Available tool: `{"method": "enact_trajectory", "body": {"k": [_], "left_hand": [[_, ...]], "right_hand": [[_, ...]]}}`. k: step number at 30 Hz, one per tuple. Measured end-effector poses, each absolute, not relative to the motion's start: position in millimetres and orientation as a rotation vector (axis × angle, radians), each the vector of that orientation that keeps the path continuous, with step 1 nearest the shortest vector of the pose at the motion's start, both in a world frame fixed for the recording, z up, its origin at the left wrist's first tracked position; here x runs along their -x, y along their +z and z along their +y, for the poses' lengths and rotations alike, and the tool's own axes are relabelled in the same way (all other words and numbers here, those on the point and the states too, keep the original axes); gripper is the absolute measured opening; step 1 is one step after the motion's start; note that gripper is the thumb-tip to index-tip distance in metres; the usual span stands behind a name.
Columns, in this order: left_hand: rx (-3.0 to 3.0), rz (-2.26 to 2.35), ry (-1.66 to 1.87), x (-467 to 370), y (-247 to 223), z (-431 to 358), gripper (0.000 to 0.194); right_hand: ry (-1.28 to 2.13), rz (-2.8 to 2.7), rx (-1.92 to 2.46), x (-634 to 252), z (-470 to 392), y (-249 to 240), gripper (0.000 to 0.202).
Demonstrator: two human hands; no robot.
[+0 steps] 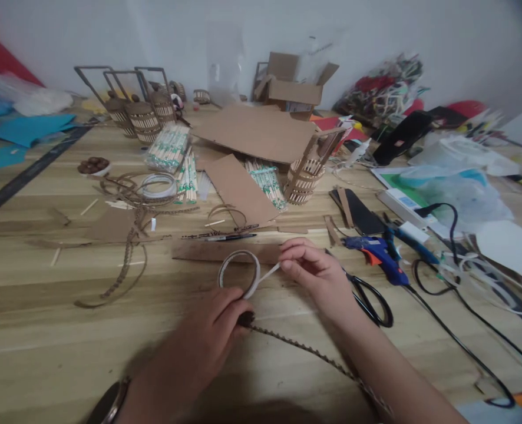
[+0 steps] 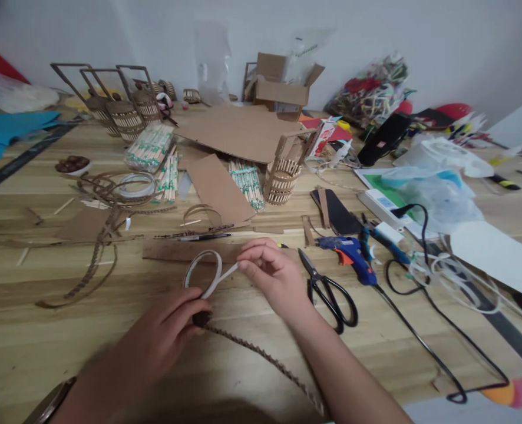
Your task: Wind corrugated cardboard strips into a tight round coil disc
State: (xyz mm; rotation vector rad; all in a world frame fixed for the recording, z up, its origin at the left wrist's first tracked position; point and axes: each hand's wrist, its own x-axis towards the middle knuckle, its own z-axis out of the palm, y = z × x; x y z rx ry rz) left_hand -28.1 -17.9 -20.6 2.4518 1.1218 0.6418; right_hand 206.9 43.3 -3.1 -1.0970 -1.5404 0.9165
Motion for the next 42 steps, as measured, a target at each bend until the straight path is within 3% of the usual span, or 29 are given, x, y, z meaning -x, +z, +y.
{"method": "enact_trajectory", "body": {"k": [5,10,19,22,29,38,42], "left_hand": [[-2.590,1.141,0.625,26.1,-21.8,-18.0,0.026],[-2.637,1.152,0.524,24.8,-25.2,-19.3,0.026],[-2.729,1.141,0.485,23.3,-25.3,-16.2,0.020],[-2.756,1.151,0.491,24.9,-27.1,-17.0,0.022],[-2.705,1.122,0.675,26.6,-17.4,-19.1,0.023],[-2.535,1.183,0.833,27.5,-21.9,-8.0,0.023],[-2.464,1.298,0.907,31.2,-23.6,-1.3,0.016]], "right_hand": [[0.361,-1.785,1.195,-207.4,39.4,-5.3,0.015],[-0.050,-2.157,0.997,-201.5,31.5,-3.5,0.021],[-0.318,-2.309,0.945,-200.5,33.4,-4.4,0.021],[-0.219,-2.292,0.976,-200.5,32.9,-5.3,0.017],[0.535,-1.924,1.090,-197.6,33.8,-5.5,0.014],[0.657,-1.511,1.241,-211.5,48.0,-1.5,0.007],[0.913,-1.248,1.194,-212.1,51.5,-4.8,0.010]]}}
